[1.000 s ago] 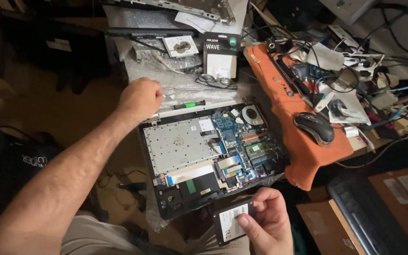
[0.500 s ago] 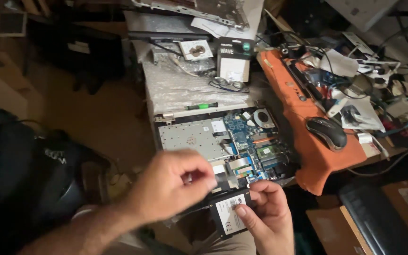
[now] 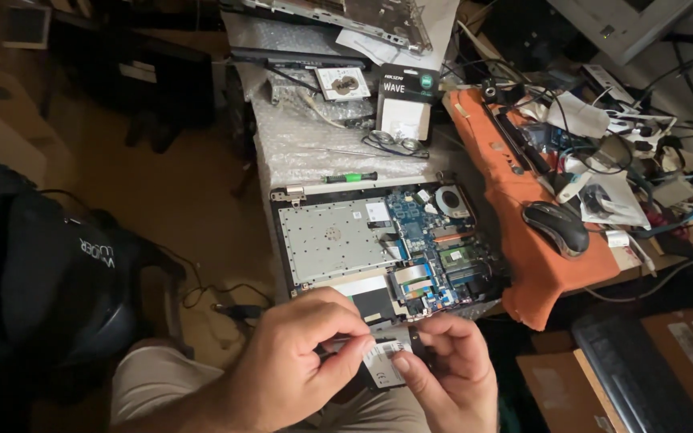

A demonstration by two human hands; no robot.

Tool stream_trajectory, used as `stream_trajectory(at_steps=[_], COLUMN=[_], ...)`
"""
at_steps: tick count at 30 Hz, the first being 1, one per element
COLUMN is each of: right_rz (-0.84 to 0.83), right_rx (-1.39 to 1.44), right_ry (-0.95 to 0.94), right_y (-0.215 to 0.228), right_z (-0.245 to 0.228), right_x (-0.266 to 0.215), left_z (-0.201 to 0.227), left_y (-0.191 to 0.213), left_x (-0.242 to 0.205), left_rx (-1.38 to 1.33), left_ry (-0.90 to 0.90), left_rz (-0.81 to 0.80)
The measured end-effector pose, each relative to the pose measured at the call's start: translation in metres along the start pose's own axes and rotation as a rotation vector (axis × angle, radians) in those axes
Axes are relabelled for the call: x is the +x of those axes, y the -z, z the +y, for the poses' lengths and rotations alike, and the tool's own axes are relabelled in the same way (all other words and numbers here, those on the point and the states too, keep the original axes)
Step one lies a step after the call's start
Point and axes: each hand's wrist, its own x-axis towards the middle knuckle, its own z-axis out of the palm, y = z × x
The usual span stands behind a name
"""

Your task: Replacing a storage drive in a laptop and reassembling the case

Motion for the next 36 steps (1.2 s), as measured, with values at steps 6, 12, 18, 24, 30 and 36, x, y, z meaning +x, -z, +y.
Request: stream_trajectory(at_steps=[6,12,18,24,30,36], right_rz=[0.039,0.013,0.0,-0.054,-0.08,-0.257], right_rx=[-0.076,-0.109,-0.112,-0.102,-0.237,-0.175], right_ry=[-0.04,-0.007,0.057,0.05,0.053,0.127], right_y=[-0.002,-0.003,-0.002,-0.003,-0.008,-0.013], right_z=[0.0,0.003,0.008,0.005,-0.003,-0.018], right_x=[-0.001,0.001,0.001,0.003,0.008,0.013], left_z=[0.003,0.001,-0.001,-0.007,-0.008,-0.009], left_y=[0.009,0.005,0.004,0.006,0.008,0.017], left_x=[0.002,0.001,-0.001,0.0,0.001,-0.008], left_rx=[0.021,0.031,0.055,-0.059,-0.107,-0.134], left_ry=[0.003,-0.015,0.059,0.291,0.378,0.46], left_rz=[-0.002,0.002,0.01,-0.051,-0.092,-0.221])
